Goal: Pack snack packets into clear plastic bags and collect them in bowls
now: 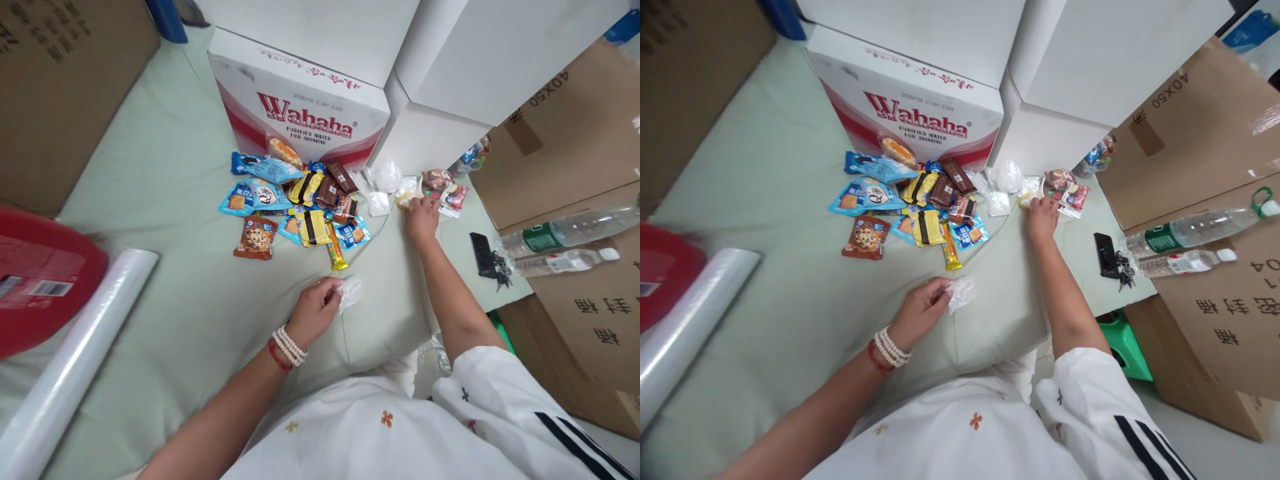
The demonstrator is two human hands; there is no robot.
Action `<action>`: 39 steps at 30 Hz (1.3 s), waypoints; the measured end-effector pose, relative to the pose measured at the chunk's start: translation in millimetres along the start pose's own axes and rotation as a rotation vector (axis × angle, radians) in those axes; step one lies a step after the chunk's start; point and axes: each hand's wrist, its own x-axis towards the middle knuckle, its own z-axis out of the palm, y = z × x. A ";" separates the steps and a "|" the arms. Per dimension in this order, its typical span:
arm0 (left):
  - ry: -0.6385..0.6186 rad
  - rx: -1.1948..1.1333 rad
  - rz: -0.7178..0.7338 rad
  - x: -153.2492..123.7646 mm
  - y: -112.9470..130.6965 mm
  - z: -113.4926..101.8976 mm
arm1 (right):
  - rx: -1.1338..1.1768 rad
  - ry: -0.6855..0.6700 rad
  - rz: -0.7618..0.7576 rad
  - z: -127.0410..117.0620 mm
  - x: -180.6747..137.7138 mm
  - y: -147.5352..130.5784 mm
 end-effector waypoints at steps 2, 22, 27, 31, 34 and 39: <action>-0.002 0.004 0.004 0.7 0.8 -0.9 | 0.045 0.017 0.005 -1.2 2.6 11.7; -0.062 0.070 0.018 3.0 8.4 -8.3 | -0.075 0.049 0.235 -32.5 112.5 60.2; -0.072 0.090 0.028 3.1 10.0 -8.1 | -0.056 -0.107 0.249 -33.4 116.5 62.0; -0.069 0.087 0.022 2.7 11.3 -8.7 | -0.044 -0.123 0.168 -35.6 104.6 60.8; -0.071 0.095 0.035 2.4 11.2 -8.6 | -0.091 -0.081 0.008 -33.1 86.8 59.5; -0.062 0.100 0.041 2.7 8.5 -7.3 | -0.004 -0.024 0.197 -22.2 80.1 63.5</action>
